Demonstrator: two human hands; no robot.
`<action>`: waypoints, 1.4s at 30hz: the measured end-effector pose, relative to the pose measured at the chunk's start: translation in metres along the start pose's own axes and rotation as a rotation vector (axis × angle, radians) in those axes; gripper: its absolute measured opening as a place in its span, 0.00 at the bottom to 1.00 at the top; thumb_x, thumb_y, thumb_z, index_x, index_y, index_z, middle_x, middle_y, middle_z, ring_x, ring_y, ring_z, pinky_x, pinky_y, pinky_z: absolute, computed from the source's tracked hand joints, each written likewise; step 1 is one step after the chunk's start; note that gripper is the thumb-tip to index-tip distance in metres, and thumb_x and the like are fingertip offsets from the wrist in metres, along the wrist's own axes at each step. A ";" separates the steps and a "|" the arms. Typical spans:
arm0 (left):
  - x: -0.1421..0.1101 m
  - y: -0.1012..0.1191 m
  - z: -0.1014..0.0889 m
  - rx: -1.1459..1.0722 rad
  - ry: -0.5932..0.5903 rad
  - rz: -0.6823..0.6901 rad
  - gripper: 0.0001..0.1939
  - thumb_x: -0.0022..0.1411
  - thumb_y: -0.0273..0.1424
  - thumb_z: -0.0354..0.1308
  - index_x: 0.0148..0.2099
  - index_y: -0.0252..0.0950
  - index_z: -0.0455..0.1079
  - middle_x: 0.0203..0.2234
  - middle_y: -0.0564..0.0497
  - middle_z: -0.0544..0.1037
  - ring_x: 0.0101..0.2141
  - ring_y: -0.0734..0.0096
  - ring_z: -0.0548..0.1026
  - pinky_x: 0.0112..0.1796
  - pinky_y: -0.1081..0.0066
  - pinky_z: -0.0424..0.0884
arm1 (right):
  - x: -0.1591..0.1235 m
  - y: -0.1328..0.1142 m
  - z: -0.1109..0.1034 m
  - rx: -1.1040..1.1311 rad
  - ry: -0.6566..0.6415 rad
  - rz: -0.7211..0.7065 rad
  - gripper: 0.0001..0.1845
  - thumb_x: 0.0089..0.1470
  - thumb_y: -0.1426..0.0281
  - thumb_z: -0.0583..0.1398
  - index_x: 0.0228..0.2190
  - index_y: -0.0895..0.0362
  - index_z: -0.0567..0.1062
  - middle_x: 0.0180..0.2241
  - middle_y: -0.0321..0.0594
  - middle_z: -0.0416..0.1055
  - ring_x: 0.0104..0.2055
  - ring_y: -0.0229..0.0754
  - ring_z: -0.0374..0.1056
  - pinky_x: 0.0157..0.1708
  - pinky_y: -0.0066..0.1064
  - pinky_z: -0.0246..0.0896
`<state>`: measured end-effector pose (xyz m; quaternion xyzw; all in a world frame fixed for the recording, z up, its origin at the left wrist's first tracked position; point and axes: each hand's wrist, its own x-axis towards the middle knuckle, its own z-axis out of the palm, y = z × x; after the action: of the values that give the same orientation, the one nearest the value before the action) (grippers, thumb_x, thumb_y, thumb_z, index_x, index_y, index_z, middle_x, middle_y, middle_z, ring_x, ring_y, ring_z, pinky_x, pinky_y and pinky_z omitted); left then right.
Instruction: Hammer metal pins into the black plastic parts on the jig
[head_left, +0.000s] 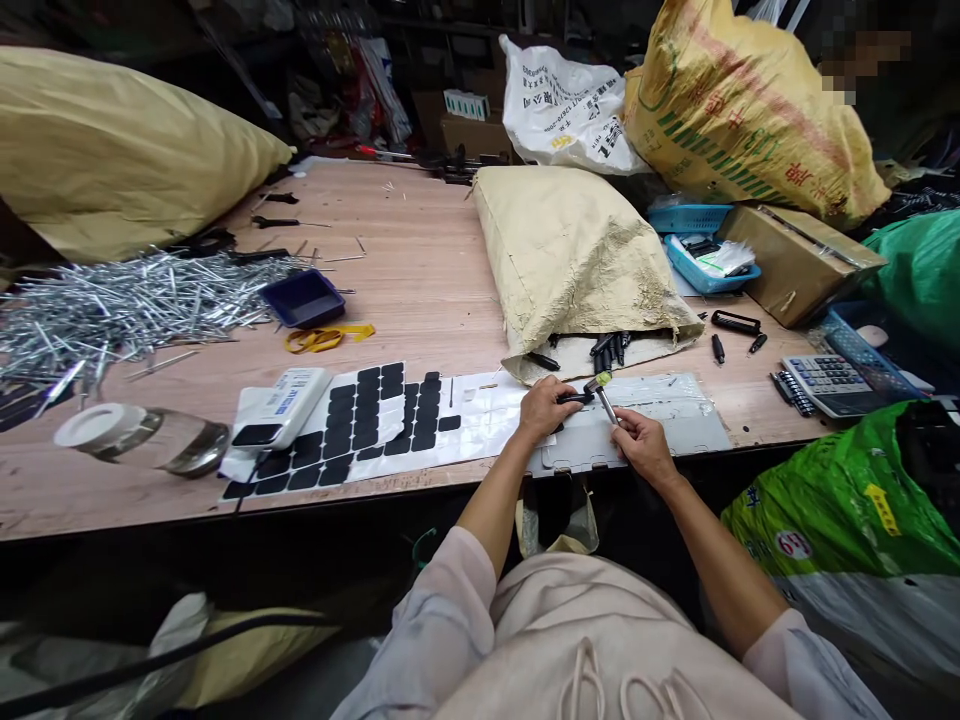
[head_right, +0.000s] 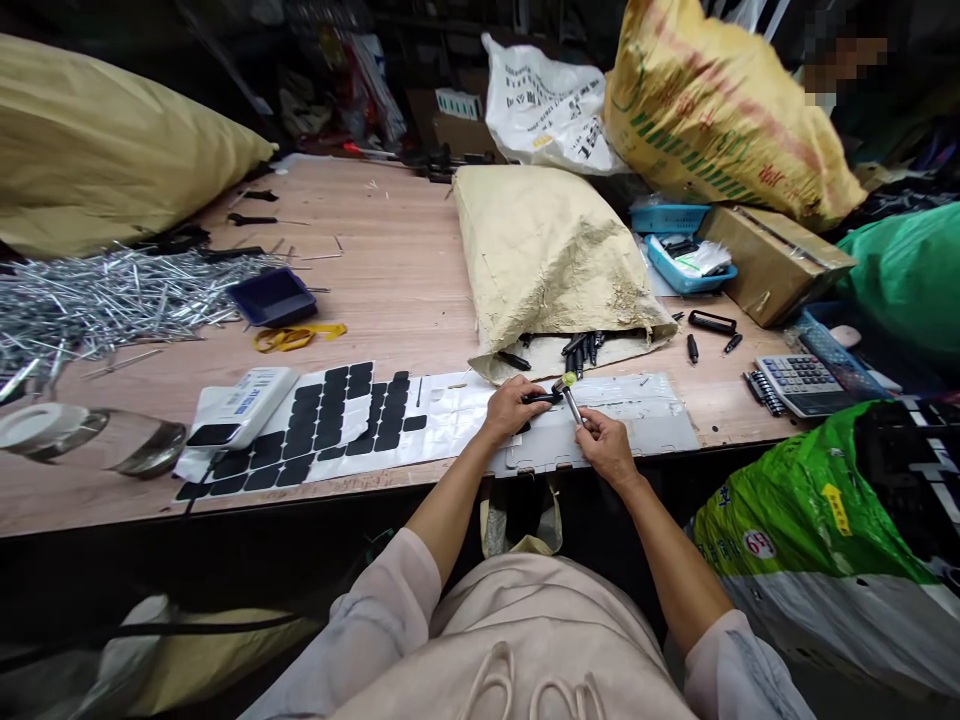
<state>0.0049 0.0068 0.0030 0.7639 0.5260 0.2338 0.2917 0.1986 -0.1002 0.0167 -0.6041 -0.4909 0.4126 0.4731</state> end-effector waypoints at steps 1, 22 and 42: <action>0.000 0.000 0.000 -0.001 0.002 0.000 0.12 0.58 0.37 0.67 0.45 0.44 0.80 0.38 0.52 0.76 0.44 0.66 0.72 0.42 0.70 0.67 | 0.000 0.000 0.000 0.010 0.000 0.011 0.23 0.49 0.62 0.64 0.45 0.63 0.78 0.20 0.32 0.69 0.16 0.34 0.62 0.17 0.28 0.61; -0.003 -0.001 -0.004 -0.091 0.052 0.069 0.10 0.57 0.37 0.67 0.39 0.38 0.79 0.33 0.52 0.75 0.38 0.69 0.73 0.39 0.71 0.67 | 0.039 0.016 -0.015 0.122 0.051 -0.027 0.27 0.47 0.58 0.65 0.45 0.63 0.76 0.20 0.31 0.70 0.15 0.34 0.62 0.16 0.29 0.60; -0.146 0.016 -0.012 0.135 -0.152 0.132 0.17 0.65 0.48 0.58 0.45 0.45 0.79 0.34 0.49 0.83 0.35 0.64 0.80 0.39 0.69 0.72 | 0.039 0.020 -0.015 0.153 0.031 -0.051 0.24 0.48 0.60 0.65 0.43 0.62 0.76 0.20 0.30 0.69 0.15 0.34 0.62 0.17 0.29 0.60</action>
<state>-0.0415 -0.1326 0.0156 0.8303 0.4656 0.1577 0.2627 0.2238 -0.0658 -0.0007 -0.5598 -0.4656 0.4275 0.5357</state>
